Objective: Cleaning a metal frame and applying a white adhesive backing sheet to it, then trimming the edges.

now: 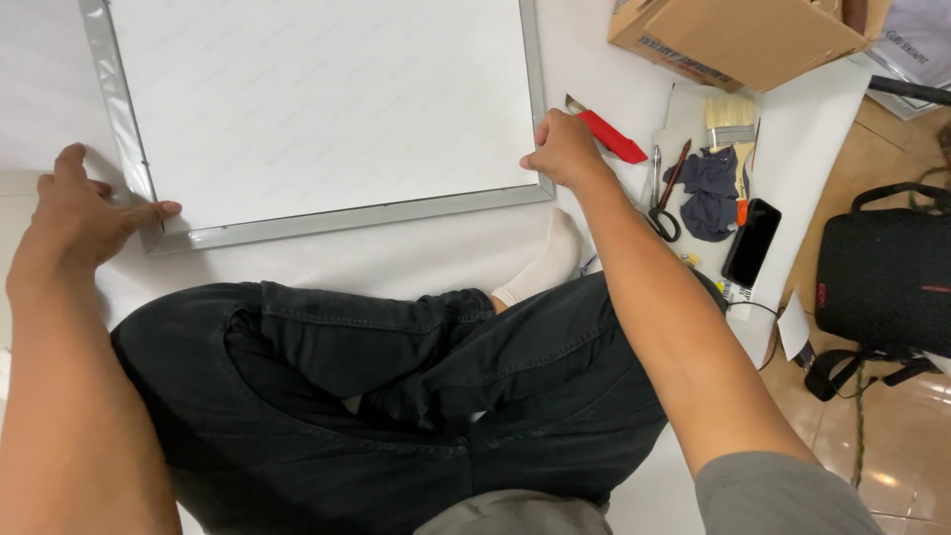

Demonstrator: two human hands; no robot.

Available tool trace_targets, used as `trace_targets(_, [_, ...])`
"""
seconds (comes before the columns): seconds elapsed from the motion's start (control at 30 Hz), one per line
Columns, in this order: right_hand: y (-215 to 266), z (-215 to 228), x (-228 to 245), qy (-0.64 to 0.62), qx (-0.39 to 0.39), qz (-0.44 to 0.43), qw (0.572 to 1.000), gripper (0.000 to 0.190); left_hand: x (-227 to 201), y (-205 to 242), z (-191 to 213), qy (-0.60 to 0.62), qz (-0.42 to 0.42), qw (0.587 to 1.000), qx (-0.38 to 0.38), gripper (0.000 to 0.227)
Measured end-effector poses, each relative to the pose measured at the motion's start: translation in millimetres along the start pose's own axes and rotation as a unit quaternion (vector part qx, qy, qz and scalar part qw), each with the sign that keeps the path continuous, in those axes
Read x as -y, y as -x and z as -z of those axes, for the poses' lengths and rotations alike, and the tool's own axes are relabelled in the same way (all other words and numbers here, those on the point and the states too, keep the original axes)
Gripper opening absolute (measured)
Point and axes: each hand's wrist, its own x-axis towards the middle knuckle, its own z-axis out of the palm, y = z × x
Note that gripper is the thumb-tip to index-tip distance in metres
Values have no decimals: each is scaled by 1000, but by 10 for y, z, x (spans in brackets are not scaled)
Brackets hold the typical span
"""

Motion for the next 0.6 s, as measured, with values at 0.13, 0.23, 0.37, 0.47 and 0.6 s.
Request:
trace_targets(0.13, [10, 24, 34, 22, 18, 4, 1000, 37, -20, -10, 10, 12, 13, 1000, 9, 110])
trace_targets(0.23, [44, 49, 52, 3, 25, 1, 1000, 38, -45, 29, 50, 10, 14, 999, 29, 109])
trace_targets(0.37, [128, 144, 203, 61, 72, -20, 995, 53, -141, 107, 135, 27, 28, 998, 42, 112])
trace_targets(0.47, [122, 162, 180, 69, 69, -18, 995, 58, -173, 105, 165, 24, 33, 997, 68, 111])
trace_targets(0.6, [162, 215, 231, 36, 84, -43, 995, 55, -153, 91, 135, 18, 34, 997, 61, 111])
